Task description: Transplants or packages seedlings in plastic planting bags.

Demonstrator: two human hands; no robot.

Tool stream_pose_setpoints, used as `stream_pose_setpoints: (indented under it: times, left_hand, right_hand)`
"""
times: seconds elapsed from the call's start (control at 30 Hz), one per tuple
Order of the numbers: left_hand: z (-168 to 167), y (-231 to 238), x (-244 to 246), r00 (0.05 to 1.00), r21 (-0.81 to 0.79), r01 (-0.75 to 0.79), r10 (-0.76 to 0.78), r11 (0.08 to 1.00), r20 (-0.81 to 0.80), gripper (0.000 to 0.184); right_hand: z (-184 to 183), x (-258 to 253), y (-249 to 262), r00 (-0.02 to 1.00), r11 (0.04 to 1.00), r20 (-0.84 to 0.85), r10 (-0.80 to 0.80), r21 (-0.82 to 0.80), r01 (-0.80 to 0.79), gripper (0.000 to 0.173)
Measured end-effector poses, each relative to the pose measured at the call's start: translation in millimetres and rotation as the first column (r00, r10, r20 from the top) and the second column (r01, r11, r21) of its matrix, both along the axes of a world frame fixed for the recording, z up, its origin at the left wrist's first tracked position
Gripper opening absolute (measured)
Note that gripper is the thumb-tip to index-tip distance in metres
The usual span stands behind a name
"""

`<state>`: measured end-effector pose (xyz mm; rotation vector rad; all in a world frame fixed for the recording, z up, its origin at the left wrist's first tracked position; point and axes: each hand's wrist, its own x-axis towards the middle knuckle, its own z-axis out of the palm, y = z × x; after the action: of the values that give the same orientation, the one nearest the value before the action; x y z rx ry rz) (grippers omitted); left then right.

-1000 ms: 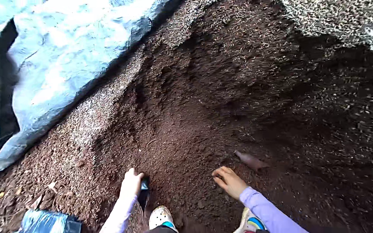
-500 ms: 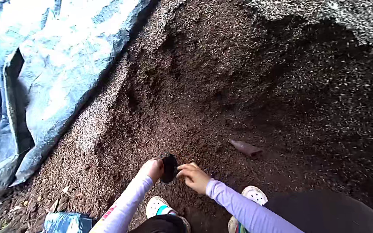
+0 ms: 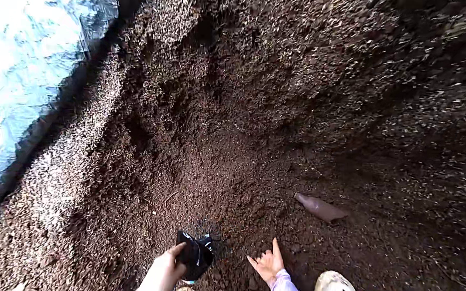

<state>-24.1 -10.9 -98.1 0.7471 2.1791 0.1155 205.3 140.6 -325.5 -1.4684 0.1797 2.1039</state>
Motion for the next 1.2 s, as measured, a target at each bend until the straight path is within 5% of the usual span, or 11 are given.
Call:
stream_pose_setpoints:
  times: [0.23, 0.43, 0.7, 0.8, 0.97, 1.03, 1.13, 1.2]
  left_hand:
    - [-53.5, 42.1, 3.1, 0.942, 0.149, -0.001, -0.049, 0.989, 0.331, 0.063]
    - [-91.0, 78.5, 16.7, 0.924, 0.126, 0.017, -0.064, 0.992, 0.377, 0.064]
    - [-47.7, 90.4, 40.2, 0.929, 0.285, -0.106, -0.007, 0.953, 0.370, 0.067]
    - [-30.6, 79.7, 43.4, 0.966, 0.289, -0.097, 0.020, 0.953, 0.259, 0.058]
    - [-49.6, 55.3, 43.4, 0.967, 0.333, -0.177, 0.101, 0.926, 0.233, 0.078]
    - [-53.4, 48.9, 36.8, 0.962, 0.363, -0.197, 0.107, 0.911, 0.251, 0.085]
    - [-59.9, 41.2, 28.8, 0.964, 0.390, -0.195, 0.104, 0.900, 0.243, 0.081]
    - [-64.2, 38.0, 25.9, 0.963, 0.378, -0.193, 0.100, 0.906, 0.252, 0.082]
  right_hand:
    - [34.5, -68.8, 52.3, 0.998, 0.988, -0.048, 0.029, 0.152, -0.022, 0.090]
    - [49.6, -40.0, 60.7, 0.975, 0.960, -0.152, 0.162, 0.254, -0.120, 0.085]
    - [142.3, -35.0, 39.5, 0.882, 0.880, -0.278, 0.380, 0.402, -0.253, 0.067]
    - [160.8, -47.3, 27.6, 0.869, 0.739, -0.048, 0.492, 0.550, -0.388, 0.046]
    - [178.6, -63.7, 20.4, 0.619, 0.188, 0.393, 0.680, 0.722, -0.665, 0.040]
    - [195.5, -74.0, 18.2, 0.508, 0.065, 0.485, 0.712, 0.675, -0.735, 0.039]
    - [207.9, -81.7, 20.3, 0.410, 0.020, 0.554, 0.724, 0.578, -0.816, 0.039]
    - [191.4, -72.7, 20.7, 0.482, 0.179, 0.560, 0.674, 0.509, -0.842, 0.041]
